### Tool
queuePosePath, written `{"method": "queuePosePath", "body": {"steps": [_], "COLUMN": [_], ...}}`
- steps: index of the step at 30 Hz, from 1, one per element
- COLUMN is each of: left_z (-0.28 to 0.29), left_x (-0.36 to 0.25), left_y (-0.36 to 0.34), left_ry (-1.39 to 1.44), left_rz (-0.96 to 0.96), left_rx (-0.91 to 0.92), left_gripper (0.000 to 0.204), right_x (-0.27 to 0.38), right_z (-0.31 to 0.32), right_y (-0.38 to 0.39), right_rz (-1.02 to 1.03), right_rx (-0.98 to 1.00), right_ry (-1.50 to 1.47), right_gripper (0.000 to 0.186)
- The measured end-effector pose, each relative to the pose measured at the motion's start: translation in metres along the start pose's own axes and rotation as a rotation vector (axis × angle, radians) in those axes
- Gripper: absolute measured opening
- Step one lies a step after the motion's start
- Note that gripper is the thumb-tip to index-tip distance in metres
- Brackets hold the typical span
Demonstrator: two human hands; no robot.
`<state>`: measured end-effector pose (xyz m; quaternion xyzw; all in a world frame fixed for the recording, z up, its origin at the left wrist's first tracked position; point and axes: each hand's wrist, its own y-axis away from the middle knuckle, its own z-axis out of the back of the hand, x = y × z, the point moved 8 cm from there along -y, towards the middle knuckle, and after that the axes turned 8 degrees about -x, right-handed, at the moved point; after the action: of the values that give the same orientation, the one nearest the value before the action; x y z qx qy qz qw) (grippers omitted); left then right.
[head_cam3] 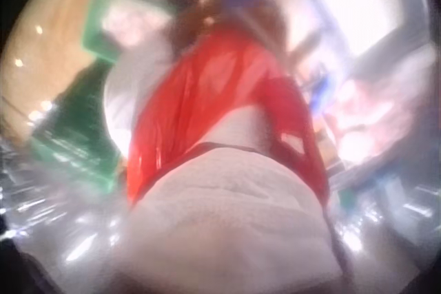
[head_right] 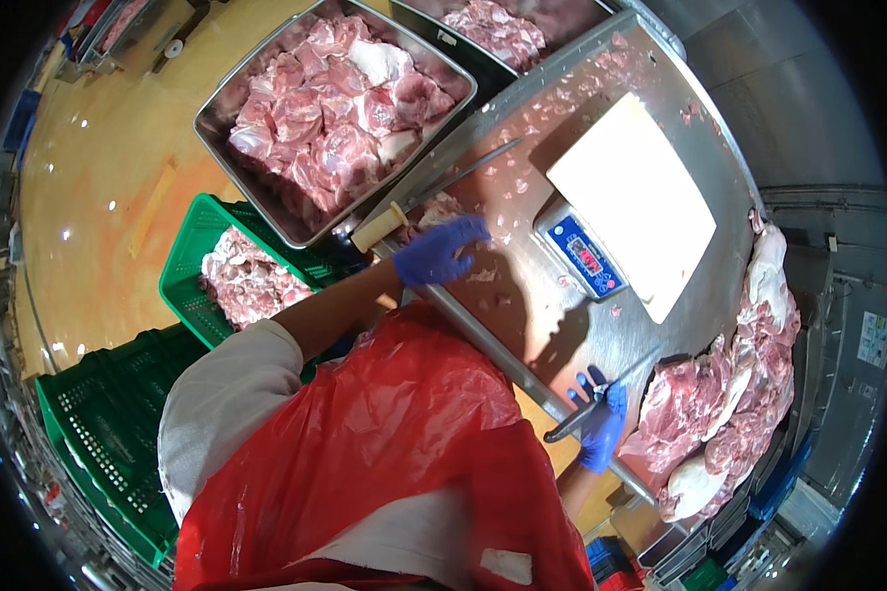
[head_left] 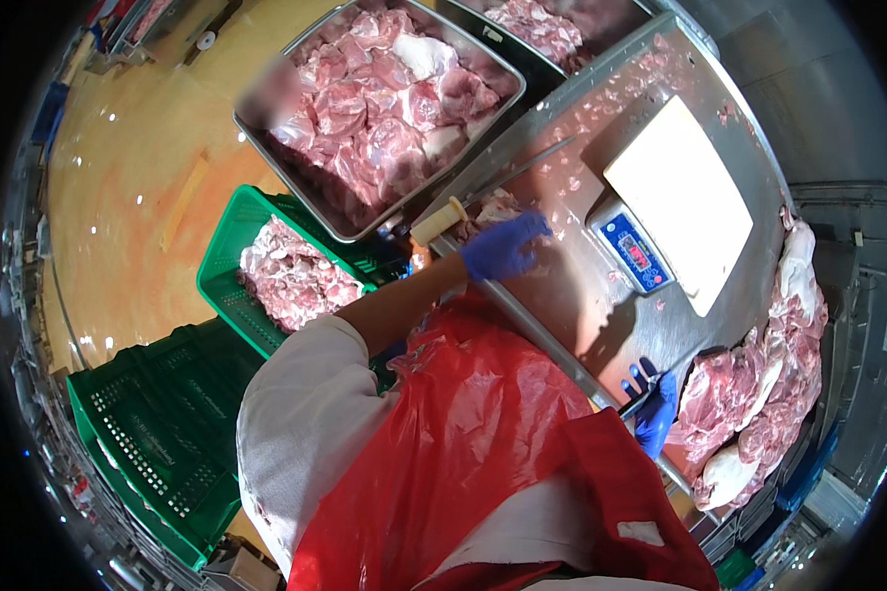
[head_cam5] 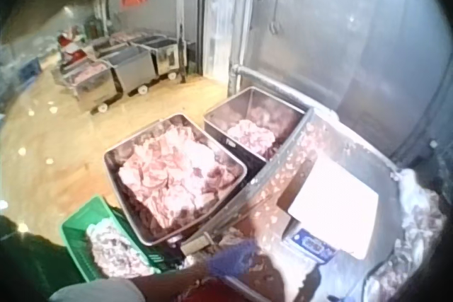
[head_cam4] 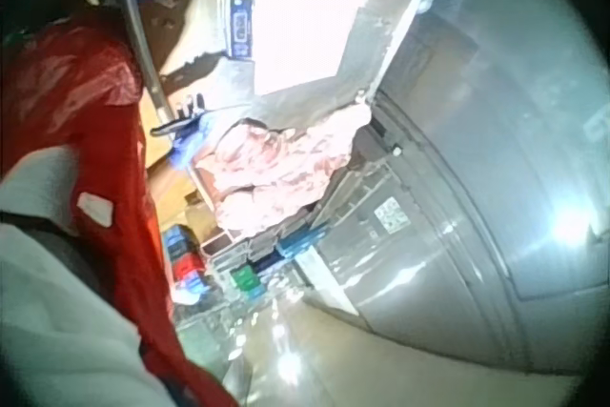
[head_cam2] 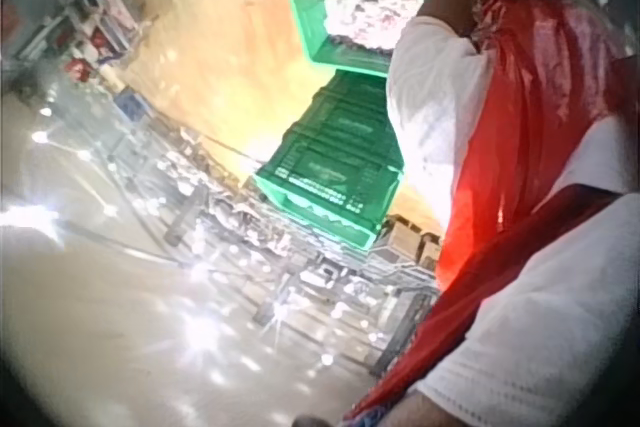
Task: The person cuts large pieces of raw meat into smaller portions using a knife on a cutting board. They repeatedly weigh the portions on a digital scale, trim excess fat, and place the cut pieces into metal trays and green crates.
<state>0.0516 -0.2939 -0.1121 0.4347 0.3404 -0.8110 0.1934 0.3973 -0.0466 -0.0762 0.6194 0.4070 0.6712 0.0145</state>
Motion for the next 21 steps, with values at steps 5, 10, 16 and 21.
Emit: {"method": "queuePosePath", "body": {"steps": [5, 10, 16, 21], "left_z": [-0.067, -0.115, -0.24, -0.408], "left_x": [-0.039, -0.078, -0.09, -0.142], "left_y": [0.03, -0.012, -0.032, -0.039], "left_ry": [0.226, 0.185, 0.191, 0.155], "left_rz": [-0.025, 0.027, 0.157, -0.008], "left_rx": [0.317, 0.396, 0.545, 0.741], "left_gripper": [0.03, 0.026, 0.041, 0.072], "right_x": [-0.027, 0.0, -0.02, -0.059], "right_z": [0.097, 0.137, 0.305, 0.458], "right_y": [0.032, 0.04, 0.09, 0.109], "right_rz": [-0.029, 0.121, 0.387, 0.39], "right_rx": [-0.321, -0.442, -0.85, -1.043], "right_ry": [-0.124, -0.401, -0.417, -0.276], "right_gripper": [0.03, 0.016, 0.012, 0.018]}}
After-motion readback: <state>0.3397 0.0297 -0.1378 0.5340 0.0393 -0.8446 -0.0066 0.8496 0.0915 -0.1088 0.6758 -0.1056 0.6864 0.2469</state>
